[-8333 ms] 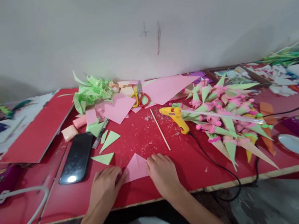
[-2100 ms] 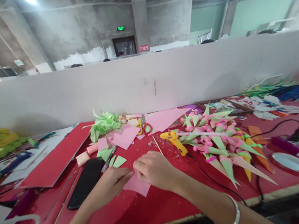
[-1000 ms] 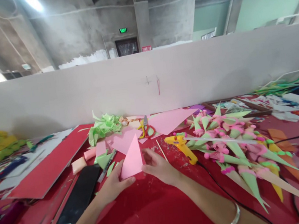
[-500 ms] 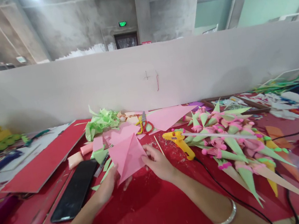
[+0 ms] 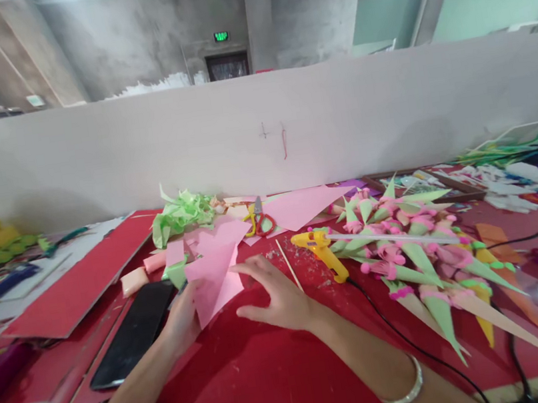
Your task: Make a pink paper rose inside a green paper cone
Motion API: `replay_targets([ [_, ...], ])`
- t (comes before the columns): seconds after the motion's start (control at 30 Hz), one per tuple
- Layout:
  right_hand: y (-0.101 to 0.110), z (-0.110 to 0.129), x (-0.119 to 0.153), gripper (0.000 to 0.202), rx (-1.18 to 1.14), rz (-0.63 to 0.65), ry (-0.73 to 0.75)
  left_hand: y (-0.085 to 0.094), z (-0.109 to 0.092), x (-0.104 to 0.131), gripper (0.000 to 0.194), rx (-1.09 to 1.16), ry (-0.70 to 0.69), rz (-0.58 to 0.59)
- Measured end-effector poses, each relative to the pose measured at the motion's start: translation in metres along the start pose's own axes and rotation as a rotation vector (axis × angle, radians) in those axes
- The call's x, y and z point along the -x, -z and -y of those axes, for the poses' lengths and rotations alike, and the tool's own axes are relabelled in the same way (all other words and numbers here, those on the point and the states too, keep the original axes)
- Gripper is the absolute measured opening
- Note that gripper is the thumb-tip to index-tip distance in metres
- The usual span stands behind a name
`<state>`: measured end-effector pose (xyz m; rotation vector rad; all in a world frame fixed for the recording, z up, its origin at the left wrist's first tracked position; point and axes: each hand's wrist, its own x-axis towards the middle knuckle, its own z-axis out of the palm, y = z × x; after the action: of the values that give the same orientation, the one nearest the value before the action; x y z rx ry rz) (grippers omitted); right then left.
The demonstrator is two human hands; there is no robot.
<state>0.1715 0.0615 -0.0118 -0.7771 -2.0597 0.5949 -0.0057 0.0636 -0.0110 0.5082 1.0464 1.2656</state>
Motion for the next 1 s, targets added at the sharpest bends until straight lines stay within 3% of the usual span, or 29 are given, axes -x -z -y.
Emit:
replay_targets([
  [0.17,-0.001,-0.002,-0.004,0.003,0.038,-0.185,-0.028,0.000,-0.004,0.002,0.010,-0.069,0.007,0.222],
  [0.27,-0.004,-0.008,-0.004,0.005,-0.011,-0.266,-0.113,0.002,-0.004,0.001,0.027,-0.117,0.055,0.395],
  [0.37,-0.008,-0.013,-0.005,0.010,-0.146,-0.286,-0.222,0.006,0.001,-0.002,0.041,-0.238,-0.043,0.573],
  [0.43,-0.009,-0.014,-0.005,0.011,-0.233,-0.253,-0.255,0.008,0.005,-0.004,0.037,-0.411,-0.180,0.517],
  [0.53,-0.010,-0.012,-0.004,0.008,-0.277,-0.204,-0.279,0.008,0.006,-0.002,0.034,-0.724,-0.375,0.265],
  [0.6,-0.010,-0.010,-0.004,0.009,-0.279,-0.175,-0.317,0.006,0.004,0.000,0.038,-0.843,-0.479,0.170],
  [0.73,-0.011,-0.007,-0.005,0.005,-0.412,-0.195,-0.377,0.001,-0.001,0.003,0.038,-0.919,-0.549,0.170],
  [0.87,-0.014,-0.008,-0.007,0.030,-0.620,-0.316,-0.470,-0.002,0.001,0.004,0.027,-0.836,-0.552,0.158],
  [1.0,-0.017,-0.011,-0.006,0.022,-0.616,-0.253,-0.504,-0.002,0.005,0.003,0.022,-0.799,-0.531,0.147],
])
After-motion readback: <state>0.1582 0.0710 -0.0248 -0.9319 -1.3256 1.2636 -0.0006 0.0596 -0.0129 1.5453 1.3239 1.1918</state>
